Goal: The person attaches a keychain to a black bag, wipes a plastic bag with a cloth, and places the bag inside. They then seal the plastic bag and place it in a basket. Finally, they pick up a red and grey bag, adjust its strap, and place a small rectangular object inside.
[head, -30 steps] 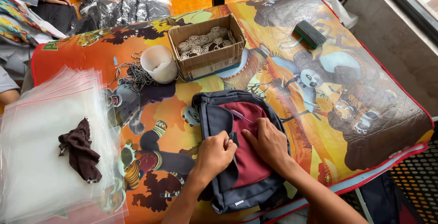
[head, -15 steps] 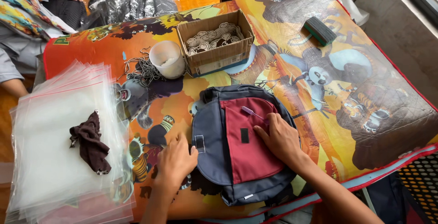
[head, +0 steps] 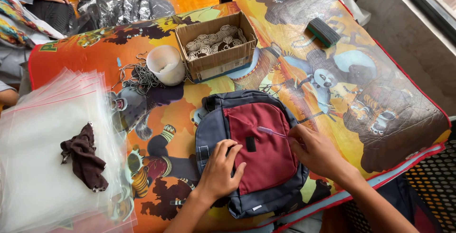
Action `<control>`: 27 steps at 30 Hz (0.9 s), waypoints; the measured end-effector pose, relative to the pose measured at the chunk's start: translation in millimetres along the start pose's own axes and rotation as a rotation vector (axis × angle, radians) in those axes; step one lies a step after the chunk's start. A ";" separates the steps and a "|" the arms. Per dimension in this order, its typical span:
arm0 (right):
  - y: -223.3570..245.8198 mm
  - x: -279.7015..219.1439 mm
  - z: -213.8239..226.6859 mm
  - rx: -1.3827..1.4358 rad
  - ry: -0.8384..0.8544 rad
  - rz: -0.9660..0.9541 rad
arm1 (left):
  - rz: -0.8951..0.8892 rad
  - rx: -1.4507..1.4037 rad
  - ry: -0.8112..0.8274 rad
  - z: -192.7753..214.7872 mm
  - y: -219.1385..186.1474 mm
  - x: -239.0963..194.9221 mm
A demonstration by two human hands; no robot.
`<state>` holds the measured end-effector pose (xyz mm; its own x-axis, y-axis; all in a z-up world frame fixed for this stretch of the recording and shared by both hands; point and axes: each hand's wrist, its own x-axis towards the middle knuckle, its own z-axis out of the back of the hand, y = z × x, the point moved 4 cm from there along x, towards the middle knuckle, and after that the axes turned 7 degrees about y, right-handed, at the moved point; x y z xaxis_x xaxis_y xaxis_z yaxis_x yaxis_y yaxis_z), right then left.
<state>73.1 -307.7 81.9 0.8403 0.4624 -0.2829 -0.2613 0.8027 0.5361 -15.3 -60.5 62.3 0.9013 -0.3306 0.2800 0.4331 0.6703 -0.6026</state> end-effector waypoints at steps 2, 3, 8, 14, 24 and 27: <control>-5.2 -0.6 -10.9 -0.059 0.010 0.025 | 0.006 -0.012 -0.021 -5.2 4.0 -1.9; -6.9 -0.9 -15.7 -0.119 0.016 0.056 | 0.009 -0.019 -0.047 -7.1 5.8 -2.3; -11.4 6.3 -22.9 -0.220 -0.027 0.185 | 0.009 0.025 -0.039 -9.1 7.7 -2.8; -7.2 8.8 8.3 -0.080 -0.480 0.174 | 0.022 0.043 -0.025 -10.3 7.9 -2.2; -9.5 27.2 20.7 -0.172 -0.424 0.179 | 0.026 0.042 -0.009 -11.5 8.5 -5.0; 22.3 28.6 10.3 -0.028 -0.095 0.227 | 0.018 0.048 -0.022 -12.9 8.7 -5.6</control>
<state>96.3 -280.4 94.0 0.7992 0.5956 -0.0810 -0.4604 0.6932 0.5546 -16.7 -61.4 45.8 0.9089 -0.3035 0.2859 0.4160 0.7077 -0.5711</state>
